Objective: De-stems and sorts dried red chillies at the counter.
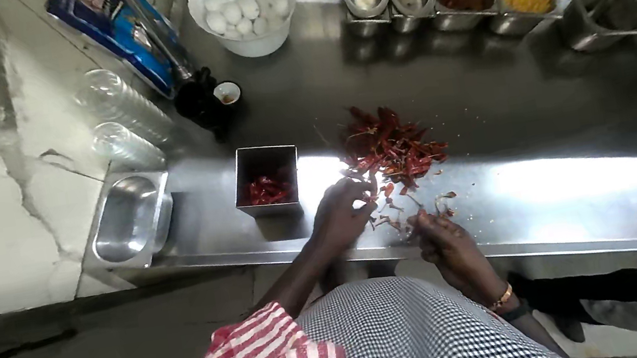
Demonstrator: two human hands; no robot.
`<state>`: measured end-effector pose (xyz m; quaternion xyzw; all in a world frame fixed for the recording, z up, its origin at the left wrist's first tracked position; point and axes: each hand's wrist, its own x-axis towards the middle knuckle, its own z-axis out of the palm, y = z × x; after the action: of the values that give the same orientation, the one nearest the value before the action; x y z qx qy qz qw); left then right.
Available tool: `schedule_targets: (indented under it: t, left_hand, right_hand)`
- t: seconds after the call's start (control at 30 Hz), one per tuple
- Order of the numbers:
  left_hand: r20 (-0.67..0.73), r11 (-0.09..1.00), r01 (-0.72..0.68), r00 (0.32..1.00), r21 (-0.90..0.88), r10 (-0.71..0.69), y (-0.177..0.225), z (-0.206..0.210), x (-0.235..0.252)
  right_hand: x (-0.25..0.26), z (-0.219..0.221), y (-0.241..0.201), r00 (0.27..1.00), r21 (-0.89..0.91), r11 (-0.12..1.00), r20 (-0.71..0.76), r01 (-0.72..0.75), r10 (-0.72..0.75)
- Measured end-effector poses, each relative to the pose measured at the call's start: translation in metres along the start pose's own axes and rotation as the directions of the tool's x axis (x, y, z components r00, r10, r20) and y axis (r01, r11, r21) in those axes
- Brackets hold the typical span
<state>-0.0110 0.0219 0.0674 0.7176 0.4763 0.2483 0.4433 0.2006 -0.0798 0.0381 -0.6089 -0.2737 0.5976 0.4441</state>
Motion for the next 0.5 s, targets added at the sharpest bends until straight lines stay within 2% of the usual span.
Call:
schedule_targets:
  t: [0.07, 0.1, 0.17, 0.23, 0.3, 0.4, 0.5]
  left_hand:
    - [0.055, 0.996, 0.025, 0.998, 0.08, -0.029, 0.028, -0.009, -0.003]
    - [0.075, 0.996, -0.024, 0.997, 0.085, 0.018, 0.025, -0.004, -0.001]
    - [0.135, 0.98, -0.19, 0.974, 0.053, 0.181, -0.006, 0.018, 0.01]
    - [0.275, 0.971, -0.239, 0.933, -0.001, 0.23, -0.018, 0.034, 0.015]
    - [0.388, 0.967, -0.253, 0.892, -0.001, 0.234, -0.017, 0.043, 0.014]
    - [0.491, 0.921, -0.352, 0.84, 0.169, 0.231, -0.012, 0.043, 0.011]
    - [0.555, 0.901, -0.39, 0.799, 0.188, 0.23, -0.014, 0.046, 0.014]
  right_hand:
    - [0.007, -0.004, -0.001, 1.0, 0.102, 0.995, 0.0, -0.003, 0.003]
    - [0.011, -0.006, 0.0, 1.0, 0.141, 0.99, 0.015, 0.012, -0.014]
    - [0.016, -0.009, -0.002, 0.995, 0.166, 0.985, 0.078, 0.054, -0.068]
    - [0.018, -0.011, -0.002, 0.986, 0.129, 0.987, 0.126, 0.093, -0.11]
    - [0.015, -0.016, -0.002, 0.979, -0.047, 0.987, 0.145, 0.151, -0.143]
    - [0.008, -0.028, -0.002, 0.931, -0.424, 0.834, 0.249, 0.352, -0.266]
    - [0.021, -0.036, -0.003, 0.886, -0.491, 0.743, 0.336, 0.455, -0.321]
